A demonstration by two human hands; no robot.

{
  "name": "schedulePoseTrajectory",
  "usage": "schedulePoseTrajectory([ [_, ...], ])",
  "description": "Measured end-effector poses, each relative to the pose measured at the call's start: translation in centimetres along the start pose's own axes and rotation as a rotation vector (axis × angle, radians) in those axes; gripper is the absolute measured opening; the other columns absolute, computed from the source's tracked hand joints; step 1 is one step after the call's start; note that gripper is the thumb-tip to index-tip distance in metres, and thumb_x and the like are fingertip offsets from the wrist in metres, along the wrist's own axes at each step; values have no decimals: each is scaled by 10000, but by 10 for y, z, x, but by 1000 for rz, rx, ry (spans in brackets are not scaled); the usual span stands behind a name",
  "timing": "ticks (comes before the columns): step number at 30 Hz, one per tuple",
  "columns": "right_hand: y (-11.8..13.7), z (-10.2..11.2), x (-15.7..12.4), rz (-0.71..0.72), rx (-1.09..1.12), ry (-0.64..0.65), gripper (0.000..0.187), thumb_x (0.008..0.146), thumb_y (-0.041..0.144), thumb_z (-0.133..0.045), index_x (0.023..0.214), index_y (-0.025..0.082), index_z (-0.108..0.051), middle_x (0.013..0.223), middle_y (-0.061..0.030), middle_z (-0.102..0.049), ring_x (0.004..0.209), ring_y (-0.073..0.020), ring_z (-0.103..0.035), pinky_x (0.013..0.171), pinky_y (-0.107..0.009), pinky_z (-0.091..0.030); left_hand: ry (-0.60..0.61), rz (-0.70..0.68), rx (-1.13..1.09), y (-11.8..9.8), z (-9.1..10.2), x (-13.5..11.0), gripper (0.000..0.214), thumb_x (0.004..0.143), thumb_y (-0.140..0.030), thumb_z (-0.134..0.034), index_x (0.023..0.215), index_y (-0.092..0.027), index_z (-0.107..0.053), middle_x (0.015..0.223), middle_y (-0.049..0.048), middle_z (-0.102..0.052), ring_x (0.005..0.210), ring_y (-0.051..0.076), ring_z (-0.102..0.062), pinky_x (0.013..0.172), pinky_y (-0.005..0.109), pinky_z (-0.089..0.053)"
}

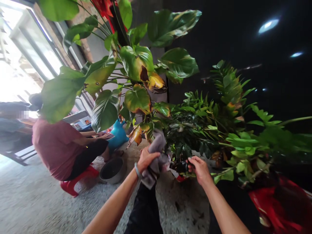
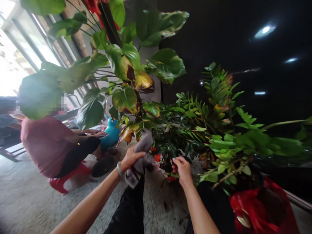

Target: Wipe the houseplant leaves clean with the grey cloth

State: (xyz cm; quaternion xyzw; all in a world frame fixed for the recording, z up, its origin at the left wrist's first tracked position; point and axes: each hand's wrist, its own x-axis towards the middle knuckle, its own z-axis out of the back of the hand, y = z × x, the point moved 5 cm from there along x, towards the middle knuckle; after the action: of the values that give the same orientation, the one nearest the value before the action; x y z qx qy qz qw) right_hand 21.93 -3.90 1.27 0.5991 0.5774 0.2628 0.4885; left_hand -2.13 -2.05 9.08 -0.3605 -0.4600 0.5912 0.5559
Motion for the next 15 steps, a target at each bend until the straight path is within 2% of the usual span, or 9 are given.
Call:
schedulePoseTrajectory([
  [3,2,2,-2,-5,0,-5,277,371,371,-795,454,202,-592,513,-16,-652,405,-119,-504,352,-230,-386,223,13,71,28,-8,-36,293,493,-260,-727,767,-155,-730,693,14,-677,721,247,-614,693,336,-496],
  [5,3,3,-3,-10,4,-6,276,371,374,-792,449,205,-588,507,-11,-647,399,-116,-500,351,-230,-385,276,-8,40,27,-1,-48,307,503,-260,-735,798,-172,-738,712,9,-681,715,234,-606,671,313,-488],
  [7,4,2,-3,-16,8,-6,284,371,383,-787,433,211,-571,499,-5,-641,381,-108,-483,348,-231,-381,204,-48,-31,10,13,-42,312,517,-277,-752,811,-174,-733,721,10,-684,704,220,-604,653,293,-490],
  [9,4,1,-3,-23,9,-9,284,367,384,-779,424,211,-562,497,-3,-639,369,-99,-470,348,-231,-381,42,-107,-92,-14,27,-21,319,535,-298,-765,819,-158,-722,729,19,-686,705,210,-606,657,284,-498],
  [11,3,-1,-3,-30,4,-16,275,357,373,-771,420,206,-561,497,-7,-639,367,-95,-470,345,-226,-379,-104,-164,-144,-34,32,4,357,561,-321,-762,866,-141,-716,787,34,-696,747,210,-614,692,288,-508],
  [13,2,-3,-3,-36,-1,-26,272,347,363,-764,415,204,-554,486,-6,-632,365,-97,-472,339,-223,-370,-170,-159,-179,-40,24,22,387,570,-338,-749,893,-127,-713,819,46,-699,773,213,-615,709,296,-510],
  [15,2,-4,-3,-37,-6,-33,273,345,363,-761,416,206,-549,476,0,-626,365,-101,-471,336,-222,-364,-147,-89,-154,-28,6,26,373,542,-317,-743,853,-113,-714,768,43,-687,745,211,-600,690,300,-500],
])
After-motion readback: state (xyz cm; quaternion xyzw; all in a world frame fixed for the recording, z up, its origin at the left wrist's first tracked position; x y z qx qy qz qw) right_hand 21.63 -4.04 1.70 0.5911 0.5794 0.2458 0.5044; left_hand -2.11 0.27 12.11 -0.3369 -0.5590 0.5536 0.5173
